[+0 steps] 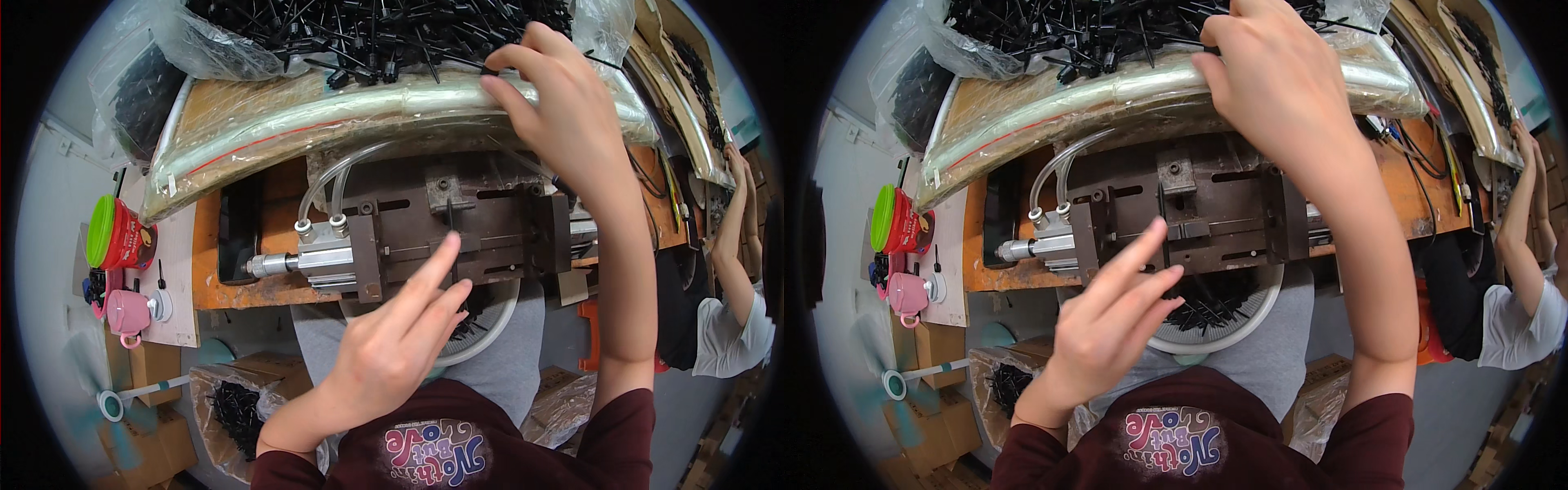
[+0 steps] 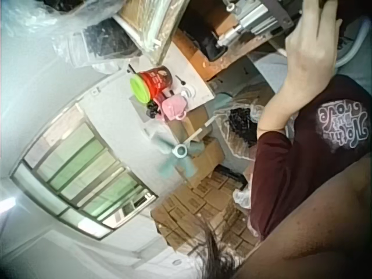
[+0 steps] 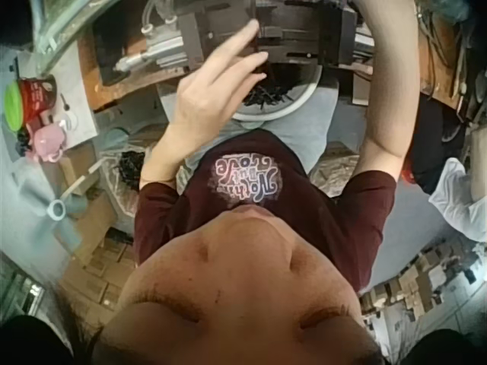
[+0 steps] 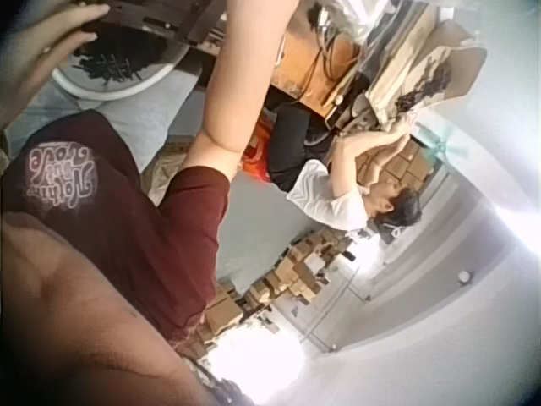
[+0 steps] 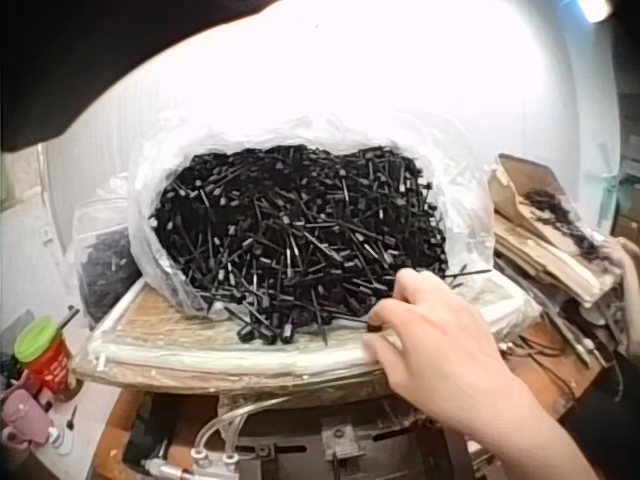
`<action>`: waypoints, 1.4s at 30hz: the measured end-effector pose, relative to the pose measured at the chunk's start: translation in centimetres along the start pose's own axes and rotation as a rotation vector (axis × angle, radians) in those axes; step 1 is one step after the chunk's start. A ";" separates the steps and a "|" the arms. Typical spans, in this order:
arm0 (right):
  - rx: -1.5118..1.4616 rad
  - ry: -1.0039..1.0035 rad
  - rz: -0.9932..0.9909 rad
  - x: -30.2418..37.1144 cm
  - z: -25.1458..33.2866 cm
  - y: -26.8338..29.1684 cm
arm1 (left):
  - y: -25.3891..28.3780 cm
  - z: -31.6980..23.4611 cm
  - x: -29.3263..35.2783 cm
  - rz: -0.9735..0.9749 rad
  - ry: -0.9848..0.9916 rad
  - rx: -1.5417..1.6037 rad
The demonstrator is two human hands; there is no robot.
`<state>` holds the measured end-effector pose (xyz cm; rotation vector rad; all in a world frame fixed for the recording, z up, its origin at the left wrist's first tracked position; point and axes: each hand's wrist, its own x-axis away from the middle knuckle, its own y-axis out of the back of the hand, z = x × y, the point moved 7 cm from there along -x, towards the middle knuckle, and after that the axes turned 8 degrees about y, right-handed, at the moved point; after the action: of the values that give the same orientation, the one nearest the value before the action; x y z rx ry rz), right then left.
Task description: Using a pneumatic jig to assemble small black plastic components at a workshop workbench.
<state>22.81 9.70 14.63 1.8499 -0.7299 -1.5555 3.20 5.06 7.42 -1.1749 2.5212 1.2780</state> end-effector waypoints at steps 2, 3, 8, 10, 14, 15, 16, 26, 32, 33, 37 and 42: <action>0.066 -0.020 0.037 -0.7 -1.0 -1.7 | -1.4 0.4 1.3 -0.032 -0.027 -0.108; 0.103 -0.029 0.056 -1.1 -1.6 -2.4 | -2.1 0.6 1.7 -0.040 -0.038 -0.152; -0.245 -0.044 0.127 -1.3 -1.5 -3.0 | -3.9 1.0 1.8 -0.065 -0.072 -0.336; -0.330 -0.034 0.087 -1.2 -1.2 -2.7 | -4.0 1.1 1.2 -0.070 -0.075 -0.359; -0.431 0.007 0.087 -1.1 0.8 -0.9 | -4.0 1.1 0.8 -0.056 -0.062 -0.352; -0.497 -0.001 0.089 -0.7 1.0 -0.8 | -4.1 1.1 0.8 -0.052 -0.058 -0.358; -0.566 -0.005 0.088 -0.3 1.1 -0.9 | -4.0 1.1 0.8 -0.047 -0.056 -0.358; -0.650 -0.071 -0.044 9.2 6.2 3.3 | 2.1 -0.3 -1.7 -0.036 -0.111 -0.136; -0.633 -0.098 0.149 14.2 9.8 0.9 | 8.8 3.2 -11.4 -0.485 -0.323 -0.301; -0.594 -0.074 0.188 14.3 10.4 0.5 | 9.1 4.2 -12.8 -0.533 -0.349 -0.316; -0.455 -0.045 0.230 13.7 11.3 -0.6 | 8.5 6.6 -18.1 -0.402 -0.057 -0.120; -0.403 -0.009 0.265 13.1 11.2 -0.6 | 7.6 5.8 -18.8 -0.212 0.176 -0.059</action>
<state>13.90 -0.77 4.22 1.3932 -0.5856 -1.4171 9.87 23.17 15.95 -1.5844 2.4042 1.2535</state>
